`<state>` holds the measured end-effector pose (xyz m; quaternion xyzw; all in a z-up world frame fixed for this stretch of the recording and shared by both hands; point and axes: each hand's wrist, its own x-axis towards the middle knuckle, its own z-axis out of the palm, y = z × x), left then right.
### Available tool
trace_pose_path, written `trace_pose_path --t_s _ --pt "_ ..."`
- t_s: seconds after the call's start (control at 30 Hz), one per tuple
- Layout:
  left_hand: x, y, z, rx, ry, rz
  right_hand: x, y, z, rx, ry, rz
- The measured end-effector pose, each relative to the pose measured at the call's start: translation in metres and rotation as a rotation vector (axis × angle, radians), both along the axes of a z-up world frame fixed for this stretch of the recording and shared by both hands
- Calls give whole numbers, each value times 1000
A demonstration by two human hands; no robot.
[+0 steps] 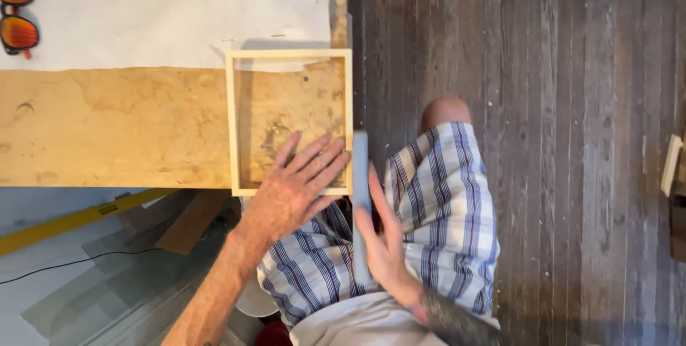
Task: Sanding the edges of a wooden frame and applying glue to the joints for assembly.
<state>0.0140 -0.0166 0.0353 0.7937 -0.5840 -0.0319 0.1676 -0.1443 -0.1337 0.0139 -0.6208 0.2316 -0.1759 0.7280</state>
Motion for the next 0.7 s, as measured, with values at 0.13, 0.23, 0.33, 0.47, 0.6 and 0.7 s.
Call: trace_pose_path --t_s 0.13,0.23,0.33,0.47,0.6,0.7 --pt "-1 2 -8 -19 -11 -3 78 -40 -18 -83 1 -64" --pt "-4 3 -11 -25 0 -3 144 -81 -43 -241 -251 -78" --pt "-3 1 -6 -35 -67 6 120 -67 -22 -187 -285 -76" --pt "-1 1 -7 -20 -17 18 30 -9 12 9 29 -69" --pt "-1 1 -5 -12 -33 1 77 -39 -11 -63 -40 -48" --pt "3 6 -6 140 -195 -81 158 -91 -52 39 -272 -12"
